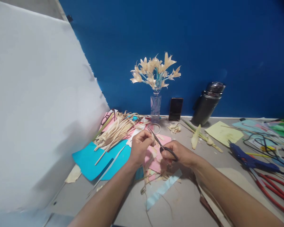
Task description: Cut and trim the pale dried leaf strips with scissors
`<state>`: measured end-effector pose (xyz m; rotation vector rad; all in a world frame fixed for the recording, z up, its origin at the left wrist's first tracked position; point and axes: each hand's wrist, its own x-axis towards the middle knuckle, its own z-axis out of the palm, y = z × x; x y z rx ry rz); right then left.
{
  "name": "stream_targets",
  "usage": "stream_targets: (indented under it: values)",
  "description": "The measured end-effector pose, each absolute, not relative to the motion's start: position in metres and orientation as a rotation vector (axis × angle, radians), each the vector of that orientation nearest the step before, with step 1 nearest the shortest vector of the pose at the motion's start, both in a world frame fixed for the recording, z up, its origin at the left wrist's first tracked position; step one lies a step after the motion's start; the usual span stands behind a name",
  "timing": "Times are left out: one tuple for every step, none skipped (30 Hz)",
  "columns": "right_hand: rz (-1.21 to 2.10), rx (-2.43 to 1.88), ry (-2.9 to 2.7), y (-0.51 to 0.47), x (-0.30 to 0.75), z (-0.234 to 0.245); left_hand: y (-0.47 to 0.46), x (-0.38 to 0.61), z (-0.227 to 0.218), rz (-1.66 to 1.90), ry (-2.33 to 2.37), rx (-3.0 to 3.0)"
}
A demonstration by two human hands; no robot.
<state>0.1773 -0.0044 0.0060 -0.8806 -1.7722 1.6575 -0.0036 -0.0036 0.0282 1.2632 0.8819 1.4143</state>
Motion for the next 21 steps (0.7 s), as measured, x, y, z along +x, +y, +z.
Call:
stream_targets:
  values:
    - [1.66, -0.883, -1.765, -0.0042, 0.1772, 0.0057, -0.0037, -0.0035, 0.0283, 1.416, 0.882, 1.261]
    - [1.666, -0.885, -1.757, -0.004, 0.1772, 0.0055, -0.0037, -0.0034, 0.0284, 1.417, 0.881, 1.258]
    - [1.67, -0.888, -1.75, -0.0039, 0.1772, 0.0053, -0.0038, -0.0033, 0.0286, 1.419, 0.879, 1.255]
    - [1.675, -0.892, -1.746, -0.0037, 0.1773, 0.005, -0.0038, -0.0033, 0.0286, 1.419, 0.876, 1.249]
    - [1.677, -0.897, -1.745, -0.0035, 0.1775, 0.0048, -0.0037, -0.0035, 0.0286, 1.418, 0.872, 1.243]
    - [1.675, -0.903, -1.749, -0.0034, 0.1776, 0.0046, -0.0035, -0.0037, 0.0283, 1.415, 0.869, 1.236]
    - [1.67, -0.91, -1.755, -0.0033, 0.1778, 0.0046, -0.0033, -0.004, 0.028, 1.41, 0.864, 1.23]
    - [1.665, -0.91, -1.761, -0.0033, 0.1779, 0.0046, -0.003, -0.0043, 0.0274, 1.406, 0.86, 1.225]
    - [1.664, -0.905, -1.768, -0.0034, 0.1779, 0.0049, -0.0027, -0.0046, 0.0268, 1.403, 0.857, 1.222]
    - [1.664, -0.896, -1.774, -0.0036, 0.1778, 0.0054, -0.0024, -0.0049, 0.0262, 1.401, 0.854, 1.221]
    - [1.663, -0.886, -1.78, -0.0039, 0.1777, 0.006, -0.0022, -0.0051, 0.0255, 1.401, 0.854, 1.222]
    - [1.661, -0.881, -1.785, -0.0041, 0.1776, 0.0067, -0.002, -0.0052, 0.025, 1.402, 0.853, 1.222]
    - [1.659, -0.882, -1.788, -0.0043, 0.1775, 0.0073, -0.0019, -0.0053, 0.0245, 1.403, 0.853, 1.222]
    - [1.657, -0.887, -1.79, -0.0044, 0.1774, 0.0077, -0.0018, -0.0052, 0.0242, 1.403, 0.854, 1.221]
    - [1.656, -0.893, -1.79, -0.0044, 0.1774, 0.0079, -0.0017, -0.0051, 0.0239, 1.403, 0.852, 1.219]
    - [1.656, -0.901, -1.787, -0.0043, 0.1774, 0.0078, -0.0016, -0.0049, 0.0238, 1.402, 0.851, 1.216]
    - [1.658, -0.908, -1.782, -0.0041, 0.1776, 0.0075, -0.0015, -0.0048, 0.0238, 1.401, 0.849, 1.214]
    - [1.659, -0.914, -1.776, -0.0039, 0.1778, 0.0071, -0.0014, -0.0046, 0.0238, 1.402, 0.848, 1.212]
    - [1.658, -0.919, -1.771, -0.0037, 0.178, 0.0067, -0.0013, -0.0046, 0.0238, 1.404, 0.846, 1.213]
    - [1.656, -0.927, -1.765, -0.0037, 0.1782, 0.0064, -0.0011, -0.0047, 0.0238, 1.405, 0.845, 1.216]
    - [1.656, -0.935, -1.758, -0.0038, 0.1783, 0.0064, -0.001, -0.0048, 0.0239, 1.406, 0.845, 1.22]
